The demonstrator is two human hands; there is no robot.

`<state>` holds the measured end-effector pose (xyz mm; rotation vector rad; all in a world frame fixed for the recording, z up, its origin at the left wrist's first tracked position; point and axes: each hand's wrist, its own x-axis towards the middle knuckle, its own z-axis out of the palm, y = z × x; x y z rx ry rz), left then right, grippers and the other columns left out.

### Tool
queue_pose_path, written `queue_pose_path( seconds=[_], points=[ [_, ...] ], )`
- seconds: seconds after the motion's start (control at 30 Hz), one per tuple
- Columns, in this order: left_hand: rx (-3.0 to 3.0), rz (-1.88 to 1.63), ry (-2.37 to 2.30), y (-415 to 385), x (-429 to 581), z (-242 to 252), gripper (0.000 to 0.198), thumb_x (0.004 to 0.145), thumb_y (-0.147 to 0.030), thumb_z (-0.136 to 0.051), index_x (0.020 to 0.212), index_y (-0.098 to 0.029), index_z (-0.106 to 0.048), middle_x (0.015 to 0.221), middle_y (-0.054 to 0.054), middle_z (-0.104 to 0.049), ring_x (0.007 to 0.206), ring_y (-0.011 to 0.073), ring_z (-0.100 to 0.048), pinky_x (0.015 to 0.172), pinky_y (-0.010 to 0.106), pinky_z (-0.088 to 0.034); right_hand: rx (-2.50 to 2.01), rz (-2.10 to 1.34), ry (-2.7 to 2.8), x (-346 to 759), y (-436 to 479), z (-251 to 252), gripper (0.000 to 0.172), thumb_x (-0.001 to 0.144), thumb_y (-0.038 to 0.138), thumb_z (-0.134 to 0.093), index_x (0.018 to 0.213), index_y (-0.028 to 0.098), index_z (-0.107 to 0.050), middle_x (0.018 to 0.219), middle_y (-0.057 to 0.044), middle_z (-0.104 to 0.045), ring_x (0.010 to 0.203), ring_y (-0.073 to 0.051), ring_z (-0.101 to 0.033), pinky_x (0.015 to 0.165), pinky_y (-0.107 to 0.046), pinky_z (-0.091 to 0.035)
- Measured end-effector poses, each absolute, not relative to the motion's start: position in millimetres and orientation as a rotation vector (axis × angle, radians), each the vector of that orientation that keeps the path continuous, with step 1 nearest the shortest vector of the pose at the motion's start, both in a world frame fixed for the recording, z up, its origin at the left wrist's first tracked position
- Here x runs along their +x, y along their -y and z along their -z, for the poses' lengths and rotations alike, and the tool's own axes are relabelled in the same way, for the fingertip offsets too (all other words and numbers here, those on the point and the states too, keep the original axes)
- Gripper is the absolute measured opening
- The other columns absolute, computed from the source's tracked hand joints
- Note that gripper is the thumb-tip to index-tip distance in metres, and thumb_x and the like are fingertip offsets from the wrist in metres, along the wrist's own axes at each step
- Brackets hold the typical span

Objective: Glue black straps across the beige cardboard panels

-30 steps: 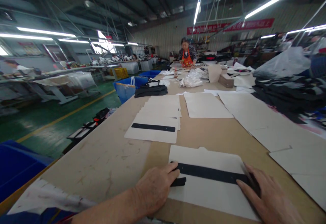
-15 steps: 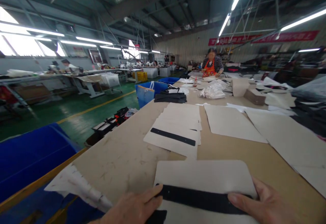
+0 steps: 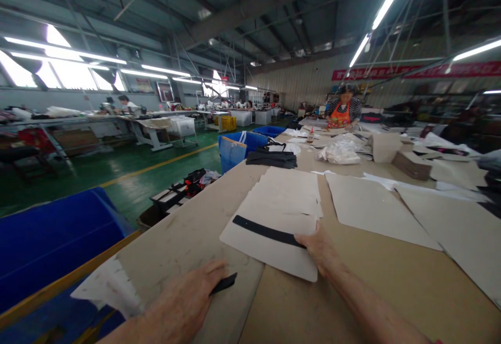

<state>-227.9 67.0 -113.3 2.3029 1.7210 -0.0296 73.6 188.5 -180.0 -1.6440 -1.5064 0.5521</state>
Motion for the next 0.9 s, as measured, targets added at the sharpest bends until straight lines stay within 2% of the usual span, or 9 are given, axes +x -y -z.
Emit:
queue_pose_path(
  seconds=[0.1,0.17,0.27,0.4,0.47,0.53,0.7,0.8,0.9],
  points=[
    [2.323,0.026,-1.7,-70.6,-216.3,99.3,0.049,0.082,-0.006,-0.041,0.12,-0.028,-0.064,0.127,0.005,-0.069,0.112,0.0248,-0.067,0.098,0.04,-0.052,-1.657,-0.627,1.394,73.5,-187.8,183.8,0.054,0.071,0.034,-0.066,0.12,0.017,-0.051,0.113,-0.014,-0.069,0.102,-0.028,-0.067,0.087,-0.039,-0.056],
    [2.362,0.045,-1.666,-75.6,-203.9,85.6,0.04,0.083,-0.009,-0.043,0.11,-0.027,-0.067,0.113,0.004,-0.073,0.107,0.0254,-0.068,0.094,0.039,-0.053,-1.707,-0.487,1.452,77.5,-184.9,182.8,0.061,0.071,0.036,-0.068,0.125,0.015,-0.049,0.12,-0.016,-0.064,0.113,-0.031,-0.061,0.099,-0.043,-0.05],
    [2.438,0.027,-1.598,-90.8,-178.7,64.3,0.029,0.089,-0.018,-0.044,0.103,-0.025,-0.067,0.105,0.005,-0.073,0.102,0.0259,-0.068,0.088,0.037,-0.051,-1.764,-0.21,1.562,97.3,-180.0,179.8,0.066,0.078,0.041,-0.064,0.134,0.01,-0.047,0.132,-0.02,-0.055,0.128,-0.034,-0.05,0.111,-0.045,-0.039],
    [2.508,-0.064,-1.399,-132.4,-129.3,42.0,0.032,0.095,-0.035,-0.041,0.085,-0.02,-0.069,0.088,0.006,-0.073,0.084,0.0227,-0.068,0.072,0.03,-0.047,-1.918,-0.078,1.676,155.0,-178.4,175.9,0.056,0.086,0.037,-0.059,0.134,0.009,-0.052,0.136,-0.019,-0.054,0.131,-0.029,-0.048,0.113,-0.037,-0.037],
    [2.526,-0.058,-1.278,-160.2,-96.3,36.7,0.034,0.094,-0.036,-0.043,0.079,-0.018,-0.068,0.078,0.006,-0.072,0.074,0.0204,-0.067,0.063,0.028,-0.042,-2.076,-0.052,1.663,193.5,-180.2,173.6,0.051,0.088,0.033,-0.055,0.132,0.008,-0.055,0.135,-0.018,-0.057,0.131,-0.026,-0.05,0.112,-0.033,-0.037],
    [2.56,-0.019,-1.229,-189.3,-59.3,37.5,0.034,0.094,-0.035,-0.045,0.082,-0.016,-0.07,0.077,0.007,-0.072,0.07,0.0199,-0.067,0.059,0.027,-0.041,-2.191,-0.017,1.606,233.8,-183.8,170.6,0.048,0.091,0.03,-0.052,0.132,0.006,-0.056,0.134,-0.019,-0.059,0.129,-0.025,-0.052,0.111,-0.032,-0.037],
    [2.656,0.123,-1.233,-253.0,36.3,63.4,0.035,0.096,-0.032,-0.044,0.099,-0.011,-0.072,0.095,0.016,-0.075,0.089,0.0253,-0.071,0.072,0.029,-0.05,-2.377,0.094,1.45,323.1,-200.7,162.6,0.049,0.093,0.029,-0.048,0.135,0.004,-0.054,0.132,-0.023,-0.06,0.123,-0.031,-0.055,0.107,-0.041,-0.038],
    [2.649,0.2,-1.262,-279.6,84.2,84.6,0.026,0.093,-0.024,-0.051,0.098,-0.01,-0.073,0.104,0.02,-0.073,0.104,0.0278,-0.069,0.082,0.031,-0.052,-2.466,0.132,1.434,358.5,-214.7,161.9,0.05,0.095,0.028,-0.046,0.136,0.001,-0.051,0.13,-0.025,-0.06,0.123,-0.033,-0.055,0.108,-0.043,-0.034],
    [2.601,0.27,-1.334,-297.6,114.8,104.3,0.021,0.093,-0.024,-0.057,0.1,-0.009,-0.071,0.107,0.018,-0.073,0.106,0.0269,-0.068,0.087,0.035,-0.054,-2.536,0.12,1.444,376.1,-225.3,168.0,0.045,0.096,0.028,-0.044,0.132,0.002,-0.054,0.126,-0.025,-0.061,0.122,-0.033,-0.055,0.106,-0.043,-0.034]
  ],
)
